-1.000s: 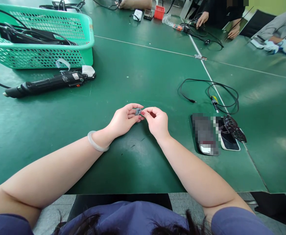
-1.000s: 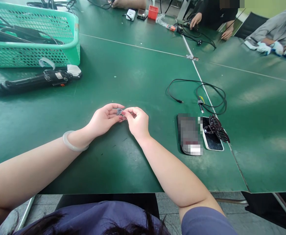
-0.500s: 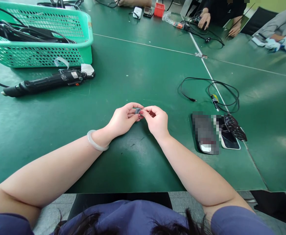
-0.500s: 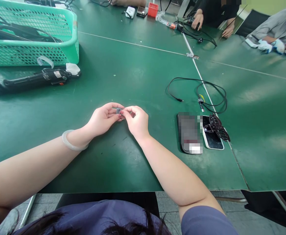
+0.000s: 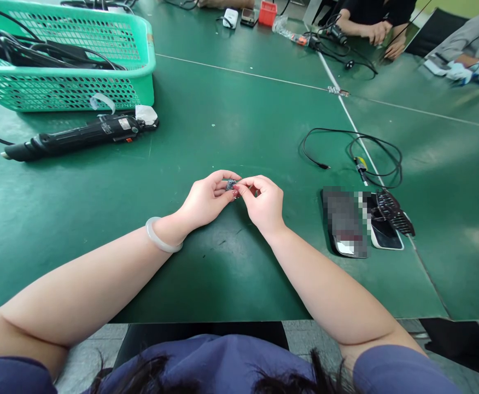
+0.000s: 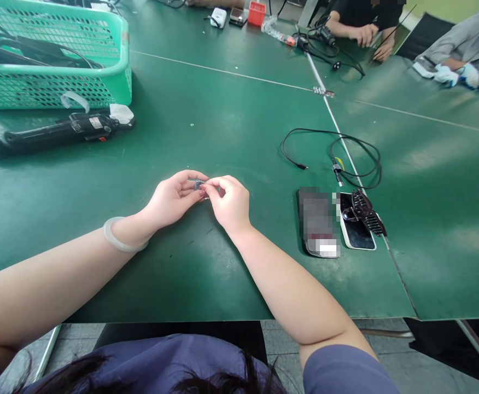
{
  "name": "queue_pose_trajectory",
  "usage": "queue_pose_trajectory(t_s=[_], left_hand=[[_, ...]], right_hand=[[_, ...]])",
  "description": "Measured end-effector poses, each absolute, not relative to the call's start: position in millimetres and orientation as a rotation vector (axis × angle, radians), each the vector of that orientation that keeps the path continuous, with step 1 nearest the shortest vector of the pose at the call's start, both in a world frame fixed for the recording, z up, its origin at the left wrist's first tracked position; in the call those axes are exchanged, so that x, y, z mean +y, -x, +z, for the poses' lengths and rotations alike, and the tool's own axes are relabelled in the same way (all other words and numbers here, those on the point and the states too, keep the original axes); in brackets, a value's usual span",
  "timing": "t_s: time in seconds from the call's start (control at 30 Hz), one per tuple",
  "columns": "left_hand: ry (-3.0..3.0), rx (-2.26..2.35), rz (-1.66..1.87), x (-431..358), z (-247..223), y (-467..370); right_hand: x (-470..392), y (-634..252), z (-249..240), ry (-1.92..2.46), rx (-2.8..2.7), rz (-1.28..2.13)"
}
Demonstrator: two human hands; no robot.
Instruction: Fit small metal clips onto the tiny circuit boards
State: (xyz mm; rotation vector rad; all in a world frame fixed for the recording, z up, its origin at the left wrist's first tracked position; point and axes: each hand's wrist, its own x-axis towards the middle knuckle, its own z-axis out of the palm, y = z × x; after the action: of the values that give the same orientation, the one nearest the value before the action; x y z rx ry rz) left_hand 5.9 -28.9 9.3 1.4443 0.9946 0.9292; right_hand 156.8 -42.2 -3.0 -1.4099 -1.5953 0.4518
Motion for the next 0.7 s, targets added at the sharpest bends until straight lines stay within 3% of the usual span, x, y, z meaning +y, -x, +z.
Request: queue_pose_trajectory(t_s=[0.7], left_hand=[[-1.32,1.009,0.904,-26.1,13.3,-7.0]], right_hand=[[-41.8,-154.7,-6.6,1.394,-1.563,0.546]])
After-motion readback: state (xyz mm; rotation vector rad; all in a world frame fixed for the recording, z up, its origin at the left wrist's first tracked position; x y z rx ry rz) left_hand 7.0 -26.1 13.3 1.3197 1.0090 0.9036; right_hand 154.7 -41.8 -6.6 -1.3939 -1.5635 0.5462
